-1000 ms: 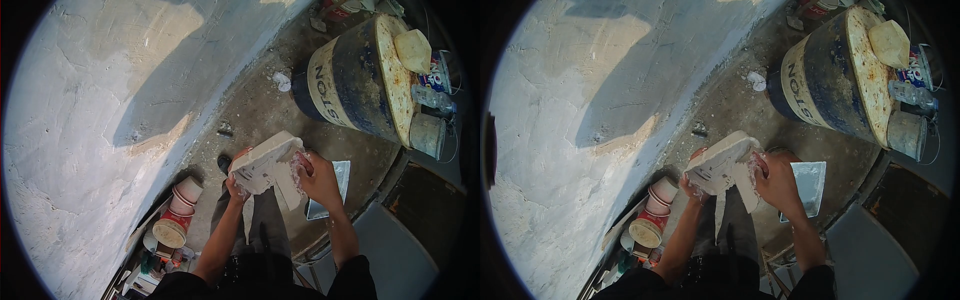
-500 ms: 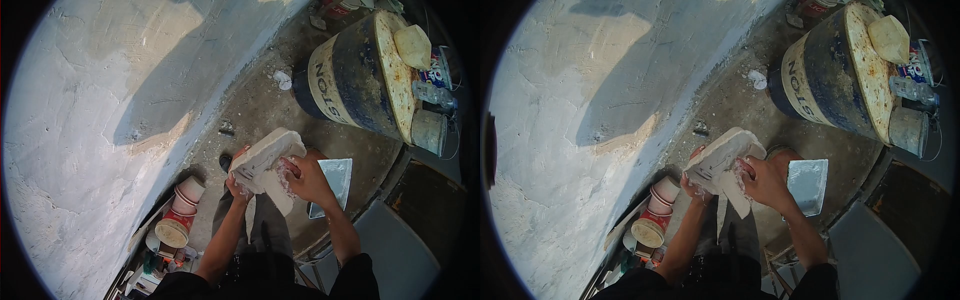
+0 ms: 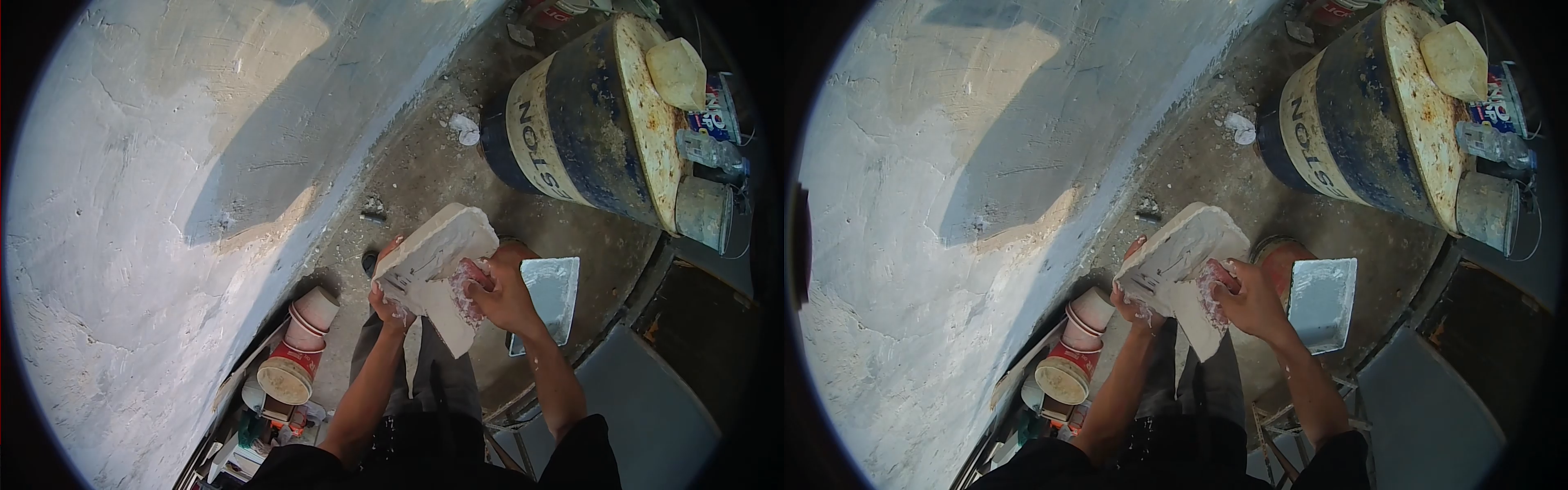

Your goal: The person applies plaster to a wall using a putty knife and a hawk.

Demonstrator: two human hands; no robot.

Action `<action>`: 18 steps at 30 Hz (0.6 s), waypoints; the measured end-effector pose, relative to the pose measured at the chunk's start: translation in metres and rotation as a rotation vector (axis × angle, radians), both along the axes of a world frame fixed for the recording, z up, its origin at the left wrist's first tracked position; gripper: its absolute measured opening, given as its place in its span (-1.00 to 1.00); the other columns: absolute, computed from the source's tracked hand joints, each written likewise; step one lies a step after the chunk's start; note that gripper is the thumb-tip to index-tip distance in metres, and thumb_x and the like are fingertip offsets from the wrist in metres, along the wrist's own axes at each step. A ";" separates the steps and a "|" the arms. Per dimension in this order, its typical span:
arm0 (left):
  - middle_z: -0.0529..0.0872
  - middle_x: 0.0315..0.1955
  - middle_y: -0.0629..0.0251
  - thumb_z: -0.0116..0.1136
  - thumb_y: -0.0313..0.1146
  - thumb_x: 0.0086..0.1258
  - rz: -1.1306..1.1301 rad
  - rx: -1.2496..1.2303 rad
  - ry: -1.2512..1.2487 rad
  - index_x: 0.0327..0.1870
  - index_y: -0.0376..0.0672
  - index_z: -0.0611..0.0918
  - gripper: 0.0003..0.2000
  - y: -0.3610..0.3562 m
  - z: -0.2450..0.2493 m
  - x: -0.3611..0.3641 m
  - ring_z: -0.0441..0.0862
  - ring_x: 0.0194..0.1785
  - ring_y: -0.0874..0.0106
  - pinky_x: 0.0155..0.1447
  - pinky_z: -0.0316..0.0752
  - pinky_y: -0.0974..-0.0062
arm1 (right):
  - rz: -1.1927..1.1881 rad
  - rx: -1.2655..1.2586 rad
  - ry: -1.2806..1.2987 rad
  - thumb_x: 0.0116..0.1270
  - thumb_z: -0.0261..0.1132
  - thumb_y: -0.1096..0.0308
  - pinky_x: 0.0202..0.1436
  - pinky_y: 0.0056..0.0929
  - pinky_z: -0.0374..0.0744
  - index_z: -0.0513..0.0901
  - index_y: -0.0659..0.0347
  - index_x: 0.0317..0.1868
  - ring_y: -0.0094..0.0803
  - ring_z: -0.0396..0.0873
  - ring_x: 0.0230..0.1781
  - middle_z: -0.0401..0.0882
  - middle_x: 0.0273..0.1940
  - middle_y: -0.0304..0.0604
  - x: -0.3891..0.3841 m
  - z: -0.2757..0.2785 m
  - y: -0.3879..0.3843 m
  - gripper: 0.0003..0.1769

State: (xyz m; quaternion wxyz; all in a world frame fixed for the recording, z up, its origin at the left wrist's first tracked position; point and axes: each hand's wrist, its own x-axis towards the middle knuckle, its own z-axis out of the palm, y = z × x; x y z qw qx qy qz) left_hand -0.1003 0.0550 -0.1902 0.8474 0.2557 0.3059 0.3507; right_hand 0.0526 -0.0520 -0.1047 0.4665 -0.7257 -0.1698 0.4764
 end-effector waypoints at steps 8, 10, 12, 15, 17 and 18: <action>0.39 0.33 0.06 -0.05 0.19 0.30 -0.013 -0.012 -0.010 0.36 -0.34 0.34 -0.21 0.006 0.001 -0.002 0.31 0.41 0.21 0.48 0.15 0.23 | -0.102 0.069 -0.038 0.30 0.27 0.51 -0.45 -0.50 0.44 0.57 0.41 -0.22 -0.64 0.44 -0.52 0.54 -0.49 -0.23 -0.012 -0.007 -0.004 -0.88; 0.39 0.33 0.08 -0.05 0.18 0.30 -0.026 -0.031 0.018 0.36 -0.33 0.33 -0.22 0.005 0.001 -0.003 0.32 0.41 0.21 0.47 0.16 0.22 | 0.039 0.042 -0.140 0.30 0.27 0.51 -0.45 -0.49 0.45 0.57 0.38 -0.23 -0.63 0.46 -0.51 0.55 -0.49 -0.23 -0.006 -0.005 -0.008 -0.90; 0.39 0.34 0.11 -0.05 0.18 0.30 0.001 -0.004 0.027 0.36 -0.30 0.33 -0.23 0.002 -0.002 -0.004 0.33 0.40 0.22 0.46 0.18 0.21 | 0.050 0.015 -0.137 0.30 0.27 0.50 -0.44 -0.50 0.45 0.58 0.38 -0.24 -0.63 0.48 -0.50 0.56 -0.48 -0.22 -0.006 -0.001 -0.008 -0.90; 0.39 0.34 0.14 -0.04 0.17 0.30 0.030 -0.039 -0.006 0.37 -0.26 0.33 -0.25 -0.001 0.000 -0.004 0.34 0.40 0.23 0.45 0.21 0.21 | -0.141 -0.062 0.069 0.30 0.28 0.48 -0.45 -0.52 0.46 0.58 0.39 -0.24 -0.62 0.49 -0.48 0.58 -0.45 -0.22 -0.010 0.015 0.000 -0.89; 0.40 0.32 0.15 -0.03 0.20 0.28 0.031 -0.058 -0.008 0.38 -0.25 0.32 -0.22 -0.003 -0.001 -0.005 0.34 0.38 0.23 0.44 0.21 0.21 | -0.280 -0.160 0.282 0.30 0.29 0.47 -0.46 -0.53 0.45 0.59 0.40 -0.23 -0.62 0.50 -0.47 0.58 -0.43 -0.21 -0.009 0.029 0.007 -0.87; 0.41 0.30 0.14 -0.02 0.23 0.26 0.024 -0.051 0.008 0.38 -0.25 0.31 -0.19 -0.004 -0.005 -0.007 0.33 0.37 0.23 0.44 0.20 0.22 | -0.299 -0.141 0.292 0.30 0.29 0.47 -0.46 -0.54 0.45 0.60 0.40 -0.22 -0.62 0.50 -0.47 0.59 -0.42 -0.21 -0.012 0.023 0.003 -0.86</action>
